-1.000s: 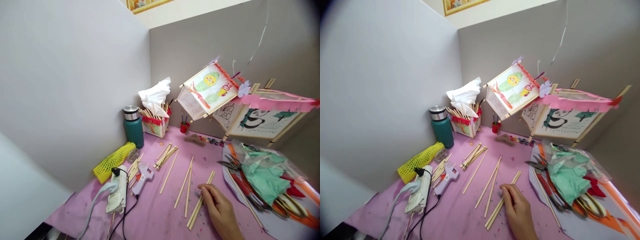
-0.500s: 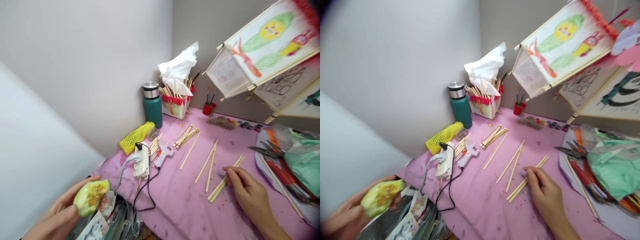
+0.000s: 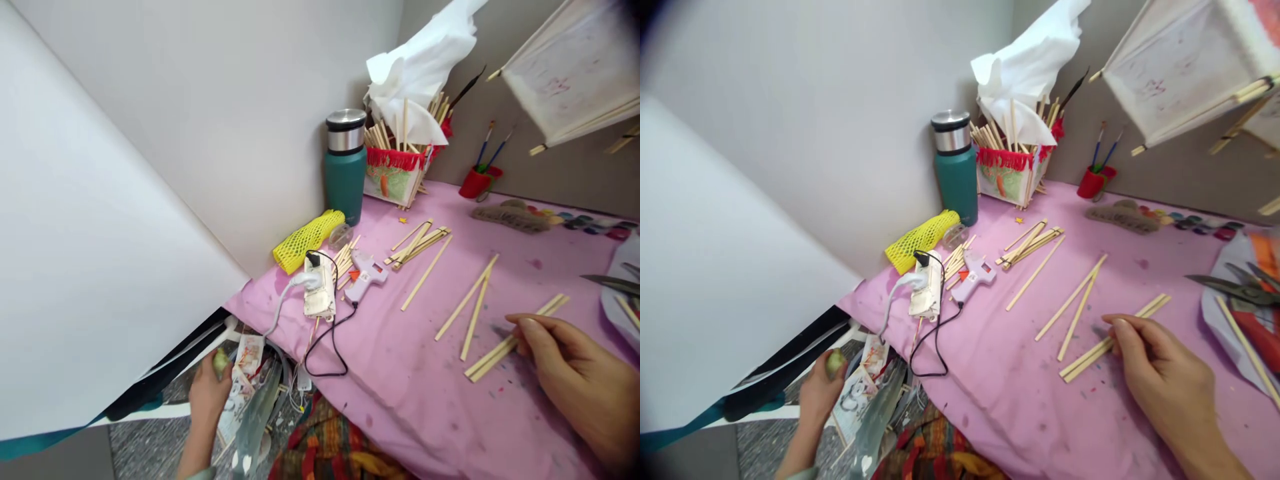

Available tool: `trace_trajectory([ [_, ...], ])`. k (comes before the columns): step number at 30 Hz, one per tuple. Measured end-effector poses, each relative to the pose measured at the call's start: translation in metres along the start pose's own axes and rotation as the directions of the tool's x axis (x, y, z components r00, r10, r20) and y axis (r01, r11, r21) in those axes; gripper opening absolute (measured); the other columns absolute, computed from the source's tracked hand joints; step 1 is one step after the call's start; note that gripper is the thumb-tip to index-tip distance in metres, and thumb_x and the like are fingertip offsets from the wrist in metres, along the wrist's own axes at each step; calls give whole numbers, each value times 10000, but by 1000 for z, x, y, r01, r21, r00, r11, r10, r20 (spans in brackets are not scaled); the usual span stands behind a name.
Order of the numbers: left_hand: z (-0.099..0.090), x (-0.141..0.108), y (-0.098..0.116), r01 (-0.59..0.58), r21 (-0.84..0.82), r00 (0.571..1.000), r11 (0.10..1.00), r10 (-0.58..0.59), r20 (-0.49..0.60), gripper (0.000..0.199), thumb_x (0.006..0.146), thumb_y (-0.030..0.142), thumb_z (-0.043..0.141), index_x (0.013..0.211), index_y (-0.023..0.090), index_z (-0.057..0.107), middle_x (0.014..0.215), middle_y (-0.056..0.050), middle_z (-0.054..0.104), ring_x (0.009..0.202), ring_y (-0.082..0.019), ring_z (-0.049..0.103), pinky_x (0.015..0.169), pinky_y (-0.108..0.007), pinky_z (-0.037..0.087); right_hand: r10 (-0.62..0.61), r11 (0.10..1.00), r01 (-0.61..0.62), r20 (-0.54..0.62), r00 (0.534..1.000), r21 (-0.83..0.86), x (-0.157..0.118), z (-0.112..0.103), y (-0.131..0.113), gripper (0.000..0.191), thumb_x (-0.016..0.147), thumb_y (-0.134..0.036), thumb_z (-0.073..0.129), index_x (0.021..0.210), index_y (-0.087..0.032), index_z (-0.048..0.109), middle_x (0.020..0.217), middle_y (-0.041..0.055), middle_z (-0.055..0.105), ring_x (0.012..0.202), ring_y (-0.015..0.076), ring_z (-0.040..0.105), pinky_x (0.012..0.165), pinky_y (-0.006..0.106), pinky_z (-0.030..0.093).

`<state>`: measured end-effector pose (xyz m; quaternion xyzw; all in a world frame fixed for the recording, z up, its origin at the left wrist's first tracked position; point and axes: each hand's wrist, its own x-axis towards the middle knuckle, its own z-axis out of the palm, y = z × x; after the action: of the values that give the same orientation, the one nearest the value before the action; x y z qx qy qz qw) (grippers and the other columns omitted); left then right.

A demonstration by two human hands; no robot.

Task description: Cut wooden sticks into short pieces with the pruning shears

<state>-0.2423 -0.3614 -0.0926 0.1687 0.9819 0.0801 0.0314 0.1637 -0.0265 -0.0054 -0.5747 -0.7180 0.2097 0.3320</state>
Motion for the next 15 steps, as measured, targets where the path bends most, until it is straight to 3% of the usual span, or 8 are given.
trace_trajectory([
  [4, 59, -16, -3, -72, -78, 969, 994, 52, -241, 582, 881, 412, 369, 1343, 63, 313, 1281, -232, 500, 1203, -303, 493, 983, -355, 394, -4, 999, 5, 14, 1000, -54, 0, 2, 0, 388, 787, -482, 442, 913, -191, 666, 809, 61, 673, 679, 168, 615, 609, 252, 440],
  [6, 90, -17, -6, -45, -90, 981, 995, 27, -193, 544, 883, 359, 375, 1332, 56, 322, 1264, -250, 510, 1175, -309, 518, 957, -361, 413, 3, 998, -1, 26, 1000, -70, 2, 3, 2, 413, 775, -506, 436, 911, -193, 669, 828, 65, 680, 682, 167, 618, 602, 251, 440],
  [8, 117, -14, -8, -45, -78, 999, 996, 45, -5, 427, 873, 296, 385, 1205, 40, 465, 1029, -244, 631, 951, -328, 636, 811, -385, 478, 15, 997, -12, 35, 999, -70, 3, 4, 4, 431, 760, -521, 436, 901, -187, 669, 807, 70, 684, 679, 172, 626, 605, 253, 448],
  [10, 136, -8, -11, -52, -75, 997, 996, 56, 56, 377, 848, 270, 415, 1095, 10, 530, 880, -241, 655, 811, -335, 662, 719, -393, 491, 17, 998, -15, 41, 999, -65, 5, 4, 6, 438, 745, -532, 442, 877, -183, 672, 796, 74, 691, 681, 183, 635, 609, 259, 459],
  [15, 162, 4, -32, -94, -108, 989, 990, 80, -123, 487, 837, 296, 391, 1243, 27, 406, 1195, -265, 552, 1137, -327, 540, 909, -406, 430, 37, 997, -33, 58, 998, -63, 8, 5, 10, 473, 721, -560, 445, 874, -182, 683, 825, 60, 703, 683, 203, 645, 601, 272, 477],
])
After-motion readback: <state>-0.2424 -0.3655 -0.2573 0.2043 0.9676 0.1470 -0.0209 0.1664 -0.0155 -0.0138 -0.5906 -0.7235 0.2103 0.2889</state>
